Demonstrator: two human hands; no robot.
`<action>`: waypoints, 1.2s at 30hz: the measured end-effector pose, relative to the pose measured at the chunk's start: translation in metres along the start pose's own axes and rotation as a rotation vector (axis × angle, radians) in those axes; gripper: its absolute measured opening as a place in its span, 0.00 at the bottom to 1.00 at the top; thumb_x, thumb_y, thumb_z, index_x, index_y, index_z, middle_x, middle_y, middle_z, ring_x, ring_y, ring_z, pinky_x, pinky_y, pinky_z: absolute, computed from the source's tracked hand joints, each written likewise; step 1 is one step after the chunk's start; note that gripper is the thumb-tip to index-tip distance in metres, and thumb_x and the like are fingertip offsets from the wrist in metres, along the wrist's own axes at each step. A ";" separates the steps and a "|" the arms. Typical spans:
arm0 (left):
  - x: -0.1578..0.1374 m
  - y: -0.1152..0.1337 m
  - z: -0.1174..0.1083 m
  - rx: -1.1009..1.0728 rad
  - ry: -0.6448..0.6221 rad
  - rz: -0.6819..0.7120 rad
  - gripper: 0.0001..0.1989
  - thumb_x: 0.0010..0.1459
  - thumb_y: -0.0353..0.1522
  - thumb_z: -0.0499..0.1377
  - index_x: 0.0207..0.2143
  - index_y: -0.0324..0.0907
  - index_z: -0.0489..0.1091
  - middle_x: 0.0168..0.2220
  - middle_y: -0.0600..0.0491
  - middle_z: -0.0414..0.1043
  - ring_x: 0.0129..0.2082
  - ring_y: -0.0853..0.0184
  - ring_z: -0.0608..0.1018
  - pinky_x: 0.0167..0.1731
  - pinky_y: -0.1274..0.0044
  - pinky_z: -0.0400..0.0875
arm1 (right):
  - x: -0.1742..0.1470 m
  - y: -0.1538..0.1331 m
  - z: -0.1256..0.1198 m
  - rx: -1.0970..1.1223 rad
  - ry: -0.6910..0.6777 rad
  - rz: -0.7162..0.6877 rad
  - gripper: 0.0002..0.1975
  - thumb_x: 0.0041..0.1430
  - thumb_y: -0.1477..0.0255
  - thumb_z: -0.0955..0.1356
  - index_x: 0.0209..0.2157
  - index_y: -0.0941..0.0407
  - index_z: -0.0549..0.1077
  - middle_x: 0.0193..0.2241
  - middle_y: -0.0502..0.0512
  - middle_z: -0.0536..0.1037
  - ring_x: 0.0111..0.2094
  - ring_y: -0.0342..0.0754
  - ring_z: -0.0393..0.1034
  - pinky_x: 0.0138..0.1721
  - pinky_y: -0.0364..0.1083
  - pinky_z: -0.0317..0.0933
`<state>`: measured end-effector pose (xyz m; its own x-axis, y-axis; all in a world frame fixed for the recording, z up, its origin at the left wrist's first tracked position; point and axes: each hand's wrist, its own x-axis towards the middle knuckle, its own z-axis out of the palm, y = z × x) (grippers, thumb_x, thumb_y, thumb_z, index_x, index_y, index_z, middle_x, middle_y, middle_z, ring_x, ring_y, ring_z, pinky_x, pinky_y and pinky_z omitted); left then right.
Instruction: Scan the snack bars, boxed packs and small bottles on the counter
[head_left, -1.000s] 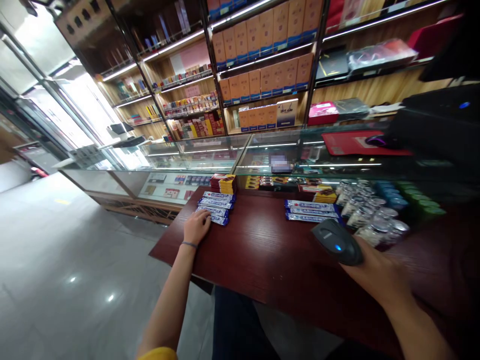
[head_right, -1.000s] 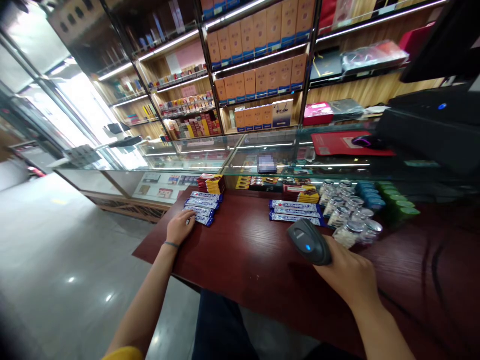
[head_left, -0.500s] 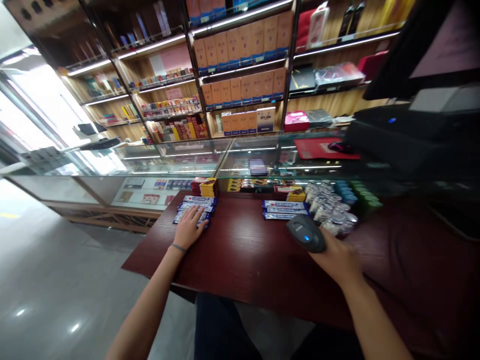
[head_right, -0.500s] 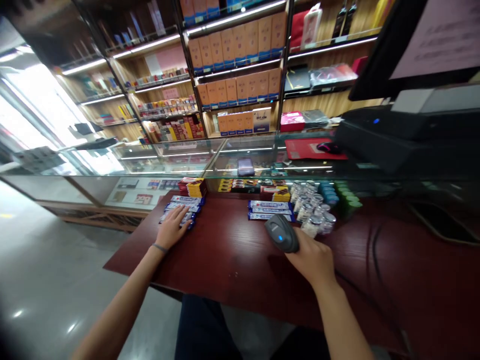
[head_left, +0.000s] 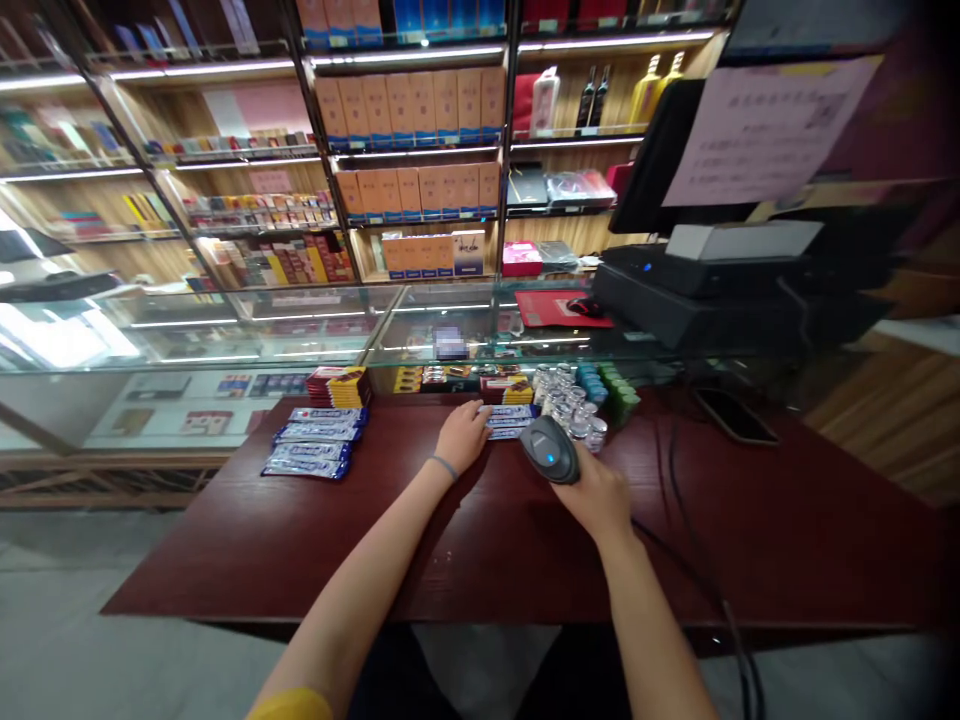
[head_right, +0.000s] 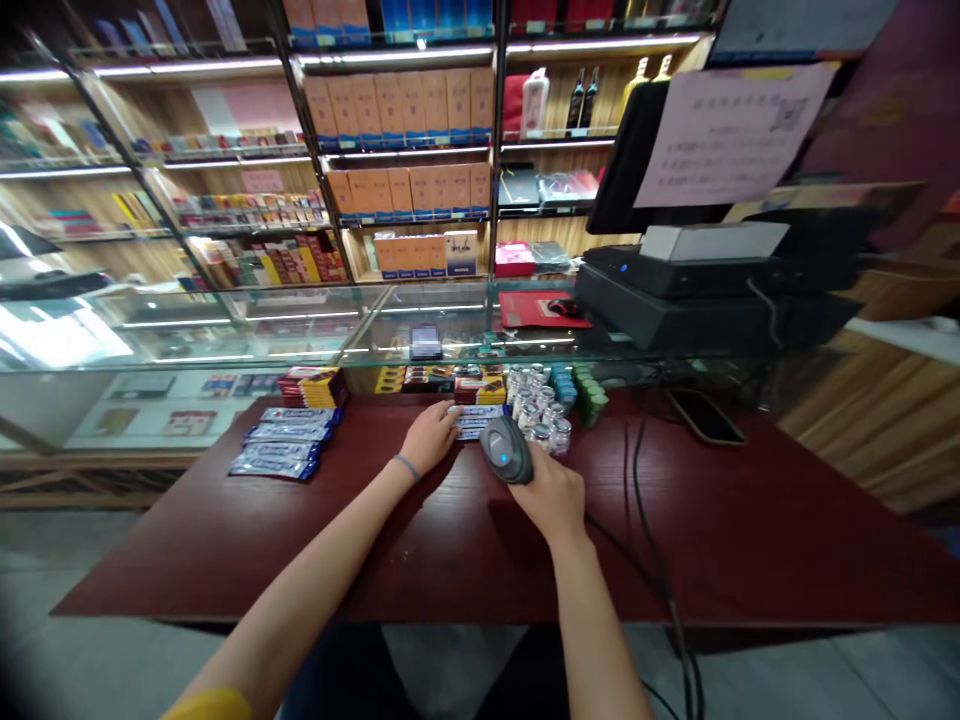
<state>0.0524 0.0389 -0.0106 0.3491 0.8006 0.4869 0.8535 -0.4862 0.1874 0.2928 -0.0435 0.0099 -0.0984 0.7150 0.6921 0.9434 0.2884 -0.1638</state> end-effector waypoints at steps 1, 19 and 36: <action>0.002 0.004 0.004 0.005 -0.006 0.011 0.20 0.62 0.33 0.58 0.56 0.41 0.67 0.58 0.41 0.67 0.58 0.55 0.70 0.58 0.62 0.66 | 0.000 0.000 0.000 0.006 0.002 0.006 0.12 0.56 0.63 0.66 0.38 0.56 0.74 0.25 0.54 0.80 0.25 0.50 0.74 0.26 0.44 0.52; -0.010 0.008 -0.020 -0.764 0.132 -0.509 0.10 0.64 0.37 0.56 0.41 0.45 0.75 0.36 0.50 0.79 0.36 0.62 0.80 0.39 0.73 0.75 | 0.001 -0.001 -0.003 0.003 0.058 0.060 0.11 0.56 0.64 0.66 0.37 0.56 0.74 0.22 0.55 0.79 0.23 0.51 0.74 0.25 0.45 0.53; -0.040 -0.004 -0.033 -1.589 0.062 -0.864 0.19 0.54 0.39 0.67 0.45 0.37 0.73 0.35 0.47 0.78 0.31 0.65 0.81 0.28 0.76 0.78 | -0.005 -0.019 0.002 0.115 -0.105 -0.136 0.12 0.52 0.68 0.67 0.40 0.56 0.72 0.25 0.54 0.79 0.25 0.51 0.75 0.27 0.44 0.58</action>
<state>0.0223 -0.0027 -0.0026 0.0100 0.9873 -0.1586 -0.3899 0.1499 0.9086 0.2747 -0.0517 0.0081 -0.2605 0.7250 0.6376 0.8772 0.4536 -0.1573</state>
